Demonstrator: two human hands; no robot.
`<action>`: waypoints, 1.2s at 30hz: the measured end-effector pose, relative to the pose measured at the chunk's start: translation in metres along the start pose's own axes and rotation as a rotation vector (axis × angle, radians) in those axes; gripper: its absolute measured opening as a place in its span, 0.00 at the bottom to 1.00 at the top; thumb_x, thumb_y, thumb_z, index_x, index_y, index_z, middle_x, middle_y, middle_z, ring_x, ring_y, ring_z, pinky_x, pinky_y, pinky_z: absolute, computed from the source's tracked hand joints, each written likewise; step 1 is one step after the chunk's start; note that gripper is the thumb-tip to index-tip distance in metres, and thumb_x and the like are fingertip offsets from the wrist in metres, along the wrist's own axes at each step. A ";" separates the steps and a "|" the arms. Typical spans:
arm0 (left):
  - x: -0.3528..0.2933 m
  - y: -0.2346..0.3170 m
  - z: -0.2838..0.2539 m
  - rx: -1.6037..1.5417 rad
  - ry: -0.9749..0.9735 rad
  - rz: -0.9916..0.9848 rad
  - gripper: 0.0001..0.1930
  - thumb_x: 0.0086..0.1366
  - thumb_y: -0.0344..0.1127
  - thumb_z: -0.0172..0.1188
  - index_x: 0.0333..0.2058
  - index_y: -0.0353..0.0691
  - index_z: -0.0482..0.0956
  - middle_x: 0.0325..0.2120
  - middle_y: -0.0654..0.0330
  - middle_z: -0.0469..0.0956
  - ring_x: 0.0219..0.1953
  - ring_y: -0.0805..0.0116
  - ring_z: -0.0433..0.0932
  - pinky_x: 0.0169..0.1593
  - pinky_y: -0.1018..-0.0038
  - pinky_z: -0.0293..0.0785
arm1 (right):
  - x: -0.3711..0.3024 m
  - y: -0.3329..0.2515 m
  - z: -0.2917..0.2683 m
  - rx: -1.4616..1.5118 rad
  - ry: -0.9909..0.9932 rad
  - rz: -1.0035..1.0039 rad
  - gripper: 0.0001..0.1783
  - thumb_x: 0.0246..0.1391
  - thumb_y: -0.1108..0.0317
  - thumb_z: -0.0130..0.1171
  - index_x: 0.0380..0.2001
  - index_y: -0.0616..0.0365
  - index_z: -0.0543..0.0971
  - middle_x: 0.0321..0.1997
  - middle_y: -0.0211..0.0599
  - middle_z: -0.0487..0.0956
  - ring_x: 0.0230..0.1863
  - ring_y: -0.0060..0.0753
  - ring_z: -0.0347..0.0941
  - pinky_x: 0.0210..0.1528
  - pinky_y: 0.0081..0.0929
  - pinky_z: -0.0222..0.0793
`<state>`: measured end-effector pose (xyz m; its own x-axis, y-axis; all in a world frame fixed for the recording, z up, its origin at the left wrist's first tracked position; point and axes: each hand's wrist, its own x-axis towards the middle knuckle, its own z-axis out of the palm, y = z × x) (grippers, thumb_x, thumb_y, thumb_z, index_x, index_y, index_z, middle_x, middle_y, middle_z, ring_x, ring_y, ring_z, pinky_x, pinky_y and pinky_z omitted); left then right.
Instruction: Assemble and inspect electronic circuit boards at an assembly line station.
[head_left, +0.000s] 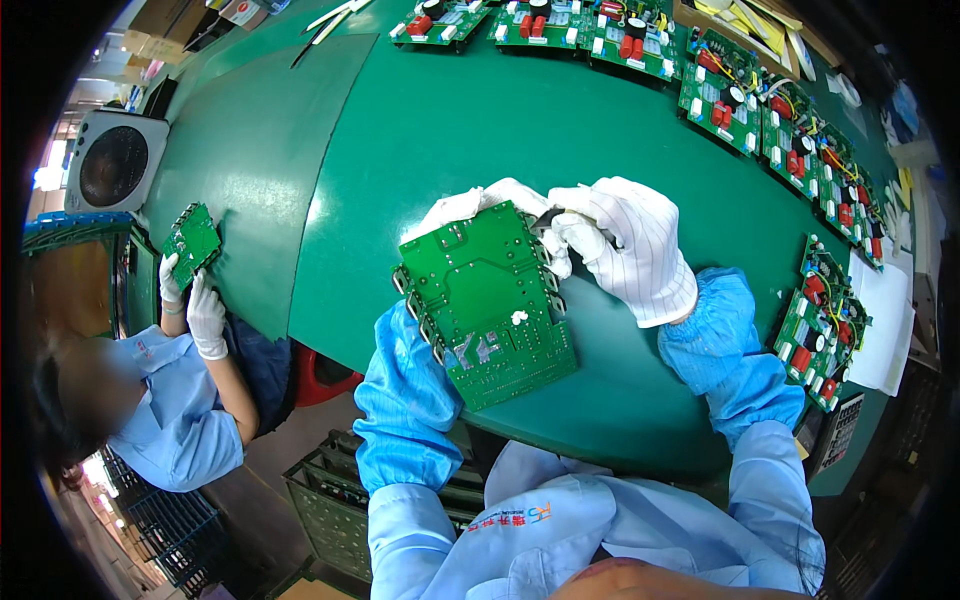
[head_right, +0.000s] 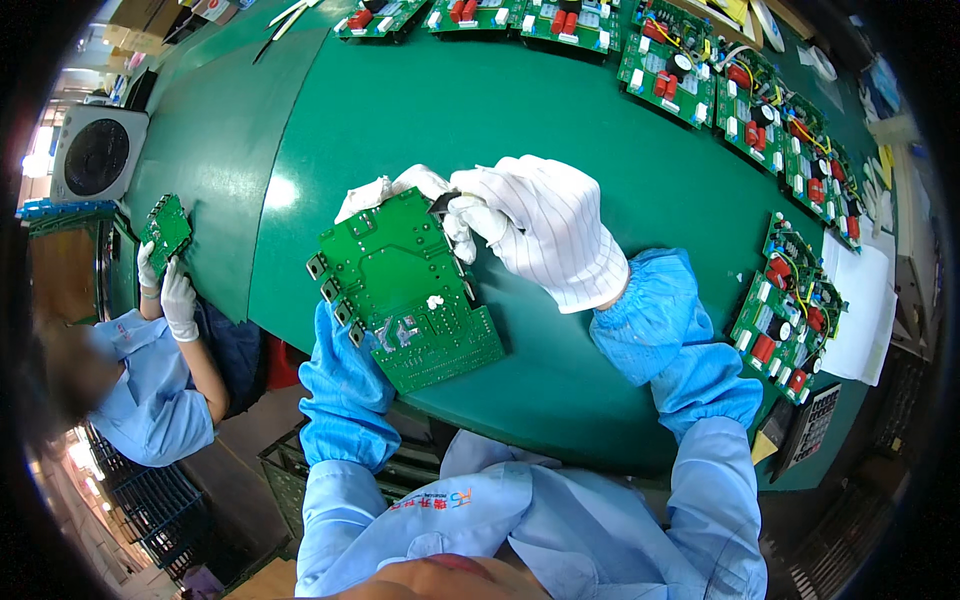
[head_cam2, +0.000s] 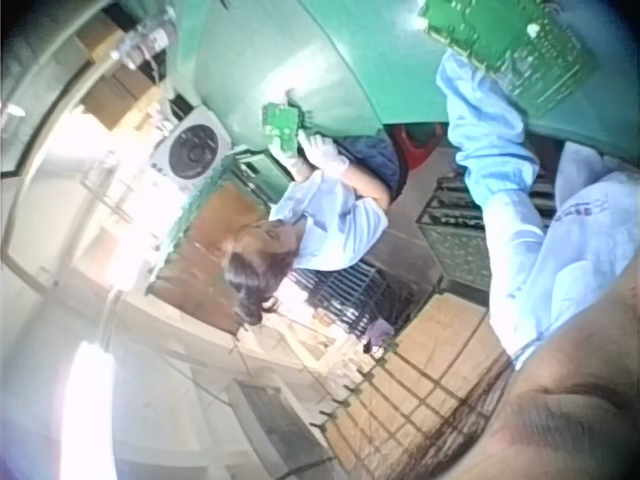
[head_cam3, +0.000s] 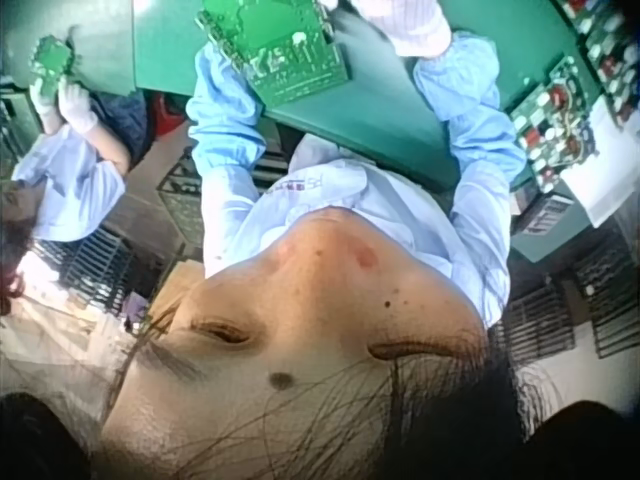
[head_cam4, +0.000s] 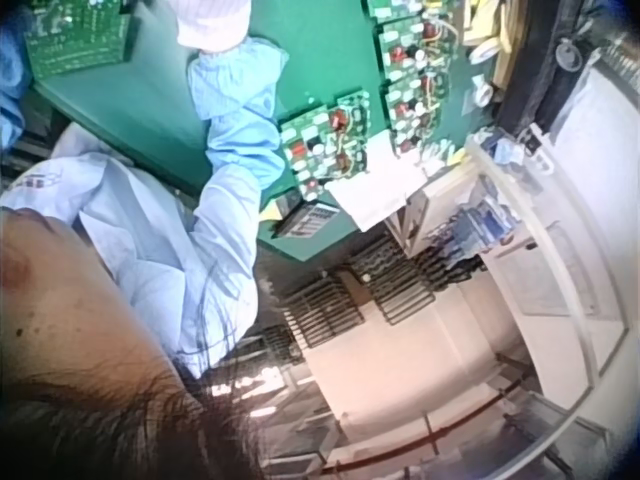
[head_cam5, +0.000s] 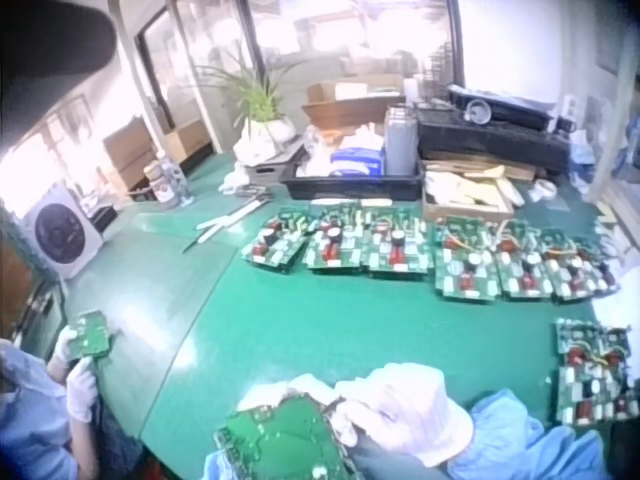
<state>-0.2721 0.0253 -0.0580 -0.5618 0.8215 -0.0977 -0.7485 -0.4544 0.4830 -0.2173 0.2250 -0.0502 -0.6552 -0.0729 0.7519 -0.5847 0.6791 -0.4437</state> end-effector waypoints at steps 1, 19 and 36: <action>-0.002 0.001 0.001 0.007 0.003 0.004 0.28 0.69 0.55 0.42 0.47 0.32 0.74 0.35 0.40 0.76 0.36 0.42 0.79 0.38 0.54 0.78 | 0.001 -0.001 0.001 -0.019 0.009 -0.009 0.08 0.50 0.64 0.66 0.33 0.53 0.82 0.26 0.30 0.78 0.22 0.35 0.72 0.25 0.30 0.68; 0.003 0.002 0.000 -0.036 -0.139 0.019 0.28 0.69 0.52 0.44 0.49 0.28 0.74 0.38 0.39 0.77 0.40 0.43 0.78 0.44 0.52 0.77 | 0.001 -0.010 -0.008 0.314 -0.118 0.324 0.07 0.56 0.69 0.61 0.36 0.60 0.81 0.27 0.33 0.80 0.24 0.25 0.73 0.28 0.24 0.69; -0.014 0.023 0.011 -0.045 0.213 0.528 0.27 0.70 0.49 0.42 0.53 0.30 0.71 0.44 0.42 0.76 0.45 0.45 0.76 0.52 0.51 0.74 | -0.002 0.004 -0.016 0.994 -0.469 1.190 0.23 0.64 0.52 0.51 0.53 0.57 0.76 0.43 0.34 0.78 0.22 0.15 0.68 0.18 0.11 0.52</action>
<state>-0.2779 0.0073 -0.0364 -0.9190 0.3932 -0.0284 -0.3582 -0.8028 0.4767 -0.2103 0.2401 -0.0458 -0.9112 -0.2100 -0.3544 0.3937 -0.1914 -0.8991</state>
